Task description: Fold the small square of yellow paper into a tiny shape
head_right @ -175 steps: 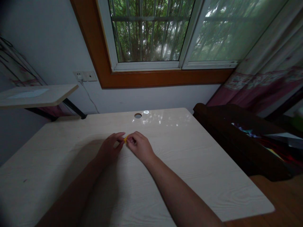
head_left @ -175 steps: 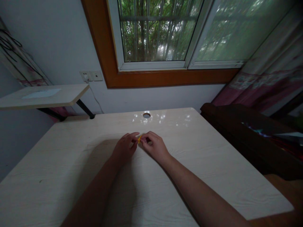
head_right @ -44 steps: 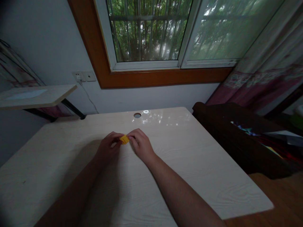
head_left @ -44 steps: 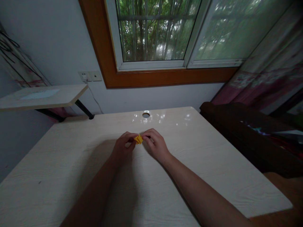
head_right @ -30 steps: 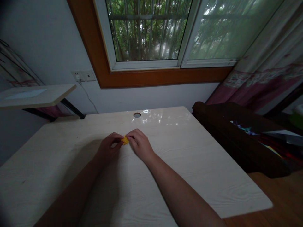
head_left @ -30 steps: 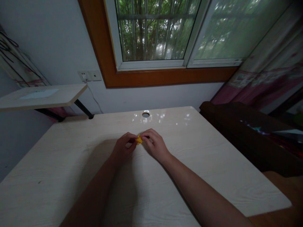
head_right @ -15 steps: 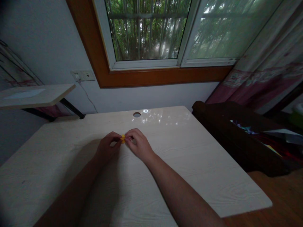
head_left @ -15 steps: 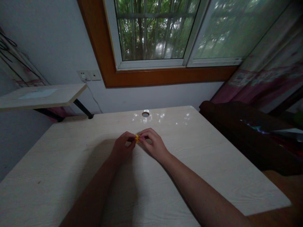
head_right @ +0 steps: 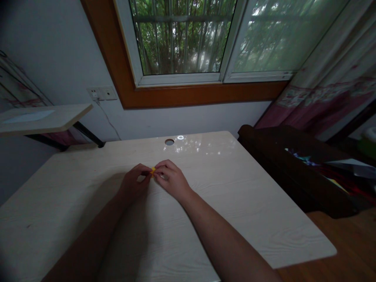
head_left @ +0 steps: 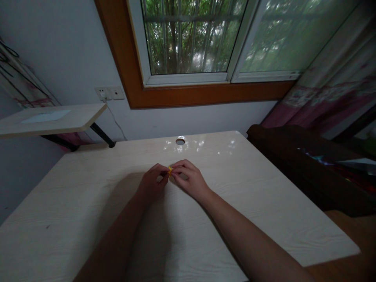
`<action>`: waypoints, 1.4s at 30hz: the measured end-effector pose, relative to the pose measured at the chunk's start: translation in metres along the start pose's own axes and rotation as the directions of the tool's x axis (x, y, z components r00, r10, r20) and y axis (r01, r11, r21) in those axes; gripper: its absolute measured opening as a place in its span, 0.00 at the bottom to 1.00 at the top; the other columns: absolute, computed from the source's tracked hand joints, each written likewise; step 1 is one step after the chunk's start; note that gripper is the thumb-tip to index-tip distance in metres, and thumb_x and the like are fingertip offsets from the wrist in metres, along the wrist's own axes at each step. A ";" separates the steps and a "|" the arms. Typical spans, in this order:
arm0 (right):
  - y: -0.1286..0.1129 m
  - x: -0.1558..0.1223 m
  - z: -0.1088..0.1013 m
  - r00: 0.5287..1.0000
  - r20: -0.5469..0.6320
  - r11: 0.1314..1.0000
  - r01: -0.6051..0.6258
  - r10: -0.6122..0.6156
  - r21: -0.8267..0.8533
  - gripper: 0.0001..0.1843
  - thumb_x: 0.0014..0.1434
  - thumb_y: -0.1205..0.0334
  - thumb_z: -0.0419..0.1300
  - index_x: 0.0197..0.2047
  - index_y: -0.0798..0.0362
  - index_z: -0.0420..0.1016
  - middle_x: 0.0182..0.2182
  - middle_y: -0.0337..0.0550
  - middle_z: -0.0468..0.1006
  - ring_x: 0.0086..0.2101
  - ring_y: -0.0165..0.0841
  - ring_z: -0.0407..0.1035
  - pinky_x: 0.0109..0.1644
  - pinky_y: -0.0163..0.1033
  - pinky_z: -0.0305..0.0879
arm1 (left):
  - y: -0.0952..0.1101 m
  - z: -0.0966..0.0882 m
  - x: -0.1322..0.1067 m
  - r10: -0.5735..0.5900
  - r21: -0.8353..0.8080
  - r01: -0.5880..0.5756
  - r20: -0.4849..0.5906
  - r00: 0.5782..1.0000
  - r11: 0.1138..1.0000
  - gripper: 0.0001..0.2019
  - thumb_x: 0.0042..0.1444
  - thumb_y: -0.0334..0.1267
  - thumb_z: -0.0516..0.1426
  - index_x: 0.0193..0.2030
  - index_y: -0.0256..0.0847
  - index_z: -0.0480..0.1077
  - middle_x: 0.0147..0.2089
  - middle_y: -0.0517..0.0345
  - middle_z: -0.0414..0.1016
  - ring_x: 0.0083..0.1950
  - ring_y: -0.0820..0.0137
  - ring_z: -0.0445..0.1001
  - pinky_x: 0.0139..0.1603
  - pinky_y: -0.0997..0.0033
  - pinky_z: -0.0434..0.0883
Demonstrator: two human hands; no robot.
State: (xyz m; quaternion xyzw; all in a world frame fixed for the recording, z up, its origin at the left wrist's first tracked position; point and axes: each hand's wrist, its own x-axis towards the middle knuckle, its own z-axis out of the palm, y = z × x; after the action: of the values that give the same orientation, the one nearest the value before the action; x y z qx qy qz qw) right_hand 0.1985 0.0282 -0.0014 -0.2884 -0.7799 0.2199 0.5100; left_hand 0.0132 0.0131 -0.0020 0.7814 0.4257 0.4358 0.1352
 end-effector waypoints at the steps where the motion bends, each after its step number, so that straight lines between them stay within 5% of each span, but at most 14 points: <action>1: 0.000 0.000 0.000 1.000 -0.002 1.000 -0.001 0.001 -0.004 0.06 0.59 0.68 0.61 0.39 0.49 0.76 0.41 0.46 0.75 0.42 0.34 0.71 0.47 0.42 0.72 | 0.000 0.000 0.000 0.001 0.003 -0.001 0.000 1.000 1.000 0.05 0.59 0.30 0.55 0.42 0.42 0.69 0.37 0.58 0.73 0.37 0.71 0.73 0.41 0.69 0.73; 12: -0.003 0.000 -0.003 0.999 0.047 0.999 -0.025 0.027 -0.038 0.07 0.57 0.71 0.60 0.38 0.50 0.75 0.41 0.46 0.75 0.39 0.33 0.71 0.42 0.40 0.72 | 0.001 0.001 0.001 -0.003 0.019 0.003 0.013 1.000 1.000 0.06 0.58 0.30 0.56 0.41 0.42 0.69 0.37 0.58 0.73 0.37 0.71 0.74 0.40 0.70 0.73; 42: -0.004 0.001 -0.001 0.995 -0.053 0.995 -0.085 0.082 -0.052 0.07 0.56 0.72 0.59 0.36 0.51 0.73 0.37 0.45 0.73 0.37 0.33 0.70 0.39 0.38 0.70 | -0.003 0.000 0.002 -0.025 0.023 0.025 -0.028 0.999 0.999 0.05 0.57 0.30 0.57 0.40 0.41 0.70 0.37 0.58 0.74 0.37 0.71 0.74 0.40 0.70 0.74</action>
State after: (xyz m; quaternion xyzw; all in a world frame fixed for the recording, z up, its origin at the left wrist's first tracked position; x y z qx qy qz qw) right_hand 0.1987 0.0262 0.0020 -0.3401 -0.7596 0.2124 0.5120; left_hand 0.0122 0.0164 -0.0031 0.7713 0.4424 0.4399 0.1255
